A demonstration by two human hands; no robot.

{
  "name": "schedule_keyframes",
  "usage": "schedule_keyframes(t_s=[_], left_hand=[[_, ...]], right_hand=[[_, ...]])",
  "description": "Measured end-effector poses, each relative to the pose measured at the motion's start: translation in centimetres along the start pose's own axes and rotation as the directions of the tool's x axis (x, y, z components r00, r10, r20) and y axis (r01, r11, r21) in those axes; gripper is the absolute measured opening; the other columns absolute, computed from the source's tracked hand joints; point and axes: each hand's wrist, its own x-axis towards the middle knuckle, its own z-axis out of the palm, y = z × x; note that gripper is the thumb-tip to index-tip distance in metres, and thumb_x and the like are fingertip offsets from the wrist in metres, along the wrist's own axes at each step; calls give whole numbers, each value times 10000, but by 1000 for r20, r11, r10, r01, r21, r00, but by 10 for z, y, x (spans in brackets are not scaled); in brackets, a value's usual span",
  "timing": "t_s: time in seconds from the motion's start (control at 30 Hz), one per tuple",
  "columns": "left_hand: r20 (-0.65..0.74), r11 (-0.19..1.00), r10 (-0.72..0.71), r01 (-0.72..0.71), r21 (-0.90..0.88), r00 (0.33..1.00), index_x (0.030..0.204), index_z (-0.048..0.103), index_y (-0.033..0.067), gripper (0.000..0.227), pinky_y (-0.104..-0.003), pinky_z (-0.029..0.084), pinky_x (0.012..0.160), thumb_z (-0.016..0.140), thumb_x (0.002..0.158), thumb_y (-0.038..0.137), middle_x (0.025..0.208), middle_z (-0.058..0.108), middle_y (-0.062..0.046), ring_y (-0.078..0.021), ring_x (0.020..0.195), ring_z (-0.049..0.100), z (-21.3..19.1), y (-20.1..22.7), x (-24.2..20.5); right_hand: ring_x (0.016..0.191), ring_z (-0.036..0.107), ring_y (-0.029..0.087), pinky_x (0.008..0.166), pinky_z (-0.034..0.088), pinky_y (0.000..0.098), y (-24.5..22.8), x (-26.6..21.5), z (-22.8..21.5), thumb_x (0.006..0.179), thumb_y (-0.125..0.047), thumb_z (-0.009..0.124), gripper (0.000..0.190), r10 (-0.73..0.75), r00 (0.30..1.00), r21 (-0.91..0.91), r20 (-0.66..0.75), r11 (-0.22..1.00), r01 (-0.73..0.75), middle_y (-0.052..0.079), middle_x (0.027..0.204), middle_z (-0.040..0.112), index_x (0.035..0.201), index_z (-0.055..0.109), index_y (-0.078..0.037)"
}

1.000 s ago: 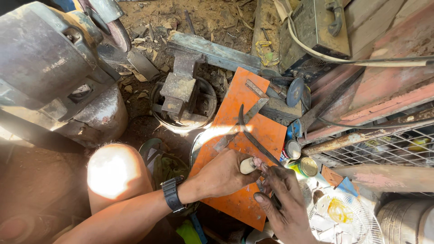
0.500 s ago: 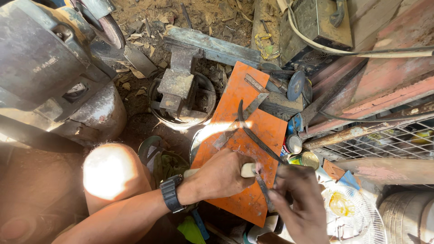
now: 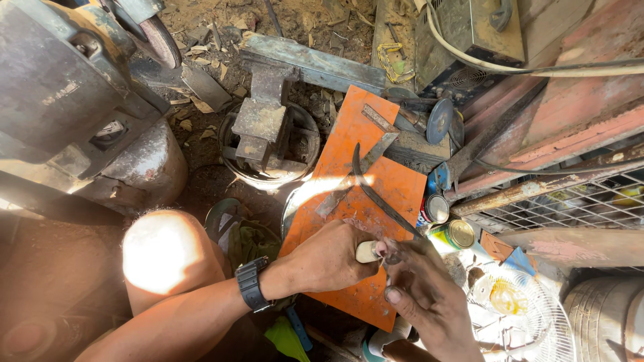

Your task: The person applies a pink paste to the end of a wooden handle using a small tool, then inserts a curved metal blade into the handle. The person repeats the process with a second handle, wiping excess paste and inserting another blade.

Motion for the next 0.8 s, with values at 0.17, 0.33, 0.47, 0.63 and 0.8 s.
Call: schedule_keyframes(t_s=[0.17, 0.33, 0.47, 0.63, 0.8], left_hand=[[41, 992, -106, 102, 76, 994, 894, 724, 15, 179, -398, 578, 676, 693, 877, 191, 763, 735, -178, -301, 693, 745, -1, -3, 2], [39, 975, -37, 27, 221, 999, 902, 758, 45, 162, -403, 586, 714, 708, 847, 189, 790, 751, -158, -310, 732, 746, 3, -8, -1], [88, 975, 0, -20, 223, 996, 917, 760, 38, 172, -398, 589, 717, 703, 809, 160, 771, 747, -157, -307, 710, 743, 3, -9, -1], [114, 969, -43, 14, 246, 993, 894, 756, 28, 167, -403, 581, 681, 700, 808, 160, 746, 732, -168, -310, 679, 731, 7, -12, 0], [111, 979, -9, -14, 204, 994, 862, 744, 25, 145, -392, 580, 668, 691, 812, 150, 729, 728, -157, -296, 654, 732, 6, -12, 1]], right_hand=[[999, 576, 149, 835, 524, 280, -5, 7, 8, 891, -21, 710, 456, -319, 947, -338, -44, 896, 286, 113, 1203, 542, 1341, 637, -3], [993, 584, 152, 797, 505, 268, -1, 13, 2, 930, -64, 714, 356, -491, 871, -576, 22, 706, 413, 72, 1136, 558, 1283, 680, -81], [945, 560, 203, 682, 465, 281, -3, 9, -9, 914, -52, 722, 257, -200, 976, -389, -91, 909, 150, 118, 1196, 607, 1170, 724, -40], [1142, 619, 212, 909, 533, 288, -2, 6, -11, 972, -27, 615, 288, -334, 942, -409, 16, 858, 311, 132, 1211, 568, 1241, 716, -40], [1125, 629, 219, 914, 534, 294, -1, 10, -11, 964, -19, 638, 289, -354, 935, -348, -23, 880, 324, 132, 1218, 594, 1240, 718, -42]])
